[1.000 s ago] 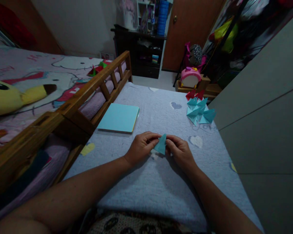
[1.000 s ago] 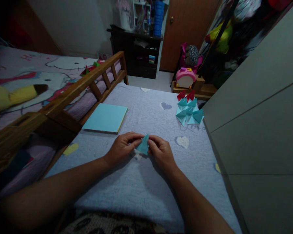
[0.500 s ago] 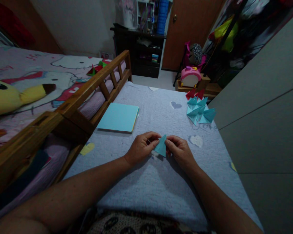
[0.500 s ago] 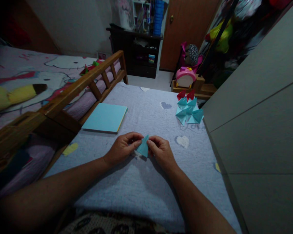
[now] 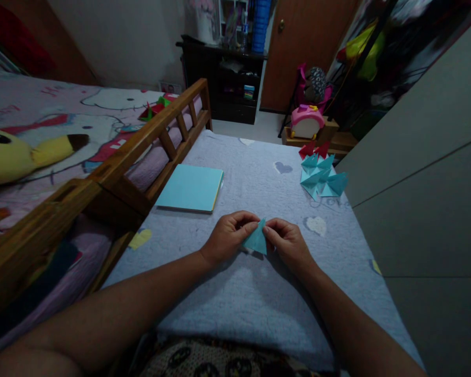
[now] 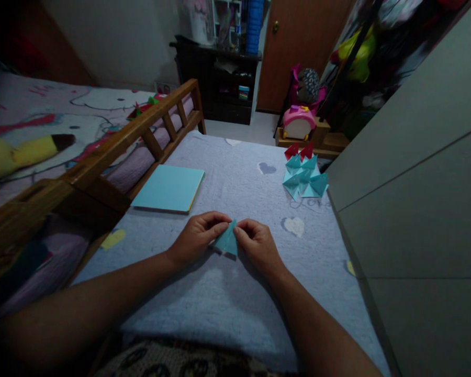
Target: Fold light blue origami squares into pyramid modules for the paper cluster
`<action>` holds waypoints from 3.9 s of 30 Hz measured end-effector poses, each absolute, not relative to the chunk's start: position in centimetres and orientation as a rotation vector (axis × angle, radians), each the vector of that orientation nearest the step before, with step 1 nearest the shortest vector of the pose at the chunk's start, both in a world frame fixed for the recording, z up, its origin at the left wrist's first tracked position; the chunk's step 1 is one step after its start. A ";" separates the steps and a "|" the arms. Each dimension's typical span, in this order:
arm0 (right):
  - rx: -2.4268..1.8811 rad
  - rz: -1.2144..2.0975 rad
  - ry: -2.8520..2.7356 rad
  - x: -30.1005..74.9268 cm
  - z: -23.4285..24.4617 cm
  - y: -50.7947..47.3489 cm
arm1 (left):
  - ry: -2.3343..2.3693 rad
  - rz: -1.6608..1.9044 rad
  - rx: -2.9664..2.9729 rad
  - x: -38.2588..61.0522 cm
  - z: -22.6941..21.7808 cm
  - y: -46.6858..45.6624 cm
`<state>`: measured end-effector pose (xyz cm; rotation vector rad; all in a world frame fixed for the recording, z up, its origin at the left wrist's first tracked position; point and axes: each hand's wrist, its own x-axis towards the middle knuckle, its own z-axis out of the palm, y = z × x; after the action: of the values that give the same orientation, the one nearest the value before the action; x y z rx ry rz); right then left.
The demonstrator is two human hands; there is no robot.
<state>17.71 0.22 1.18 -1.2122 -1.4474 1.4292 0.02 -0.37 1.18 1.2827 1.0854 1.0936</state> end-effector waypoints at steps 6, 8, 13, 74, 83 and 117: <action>-1.225 1.398 -1.483 17.8 1.2 0.2 | 1.043 1.013 1.082 0.1 0.9 -0.1; -1.234 1.397 -1.488 17.8 1.3 0.2 | 1.034 1.001 1.048 0.1 0.8 -0.1; -1.242 1.391 -1.495 17.7 1.5 0.2 | 1.013 0.992 1.017 0.1 0.8 -0.1; -1.202 1.435 -1.789 17.6 1.3 0.0 | 1.012 1.008 1.149 0.1 1.6 0.5; -1.172 1.470 -1.845 17.7 1.5 -0.1 | 0.989 1.117 1.114 0.0 1.7 0.5; -1.166 1.676 -1.507 18.5 1.6 0.0 | 0.943 0.685 1.180 -1.1 1.7 0.4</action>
<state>18.45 -0.05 1.64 -1.1663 -1.5073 1.6765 -1.06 0.42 1.71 1.1801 0.9433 0.6854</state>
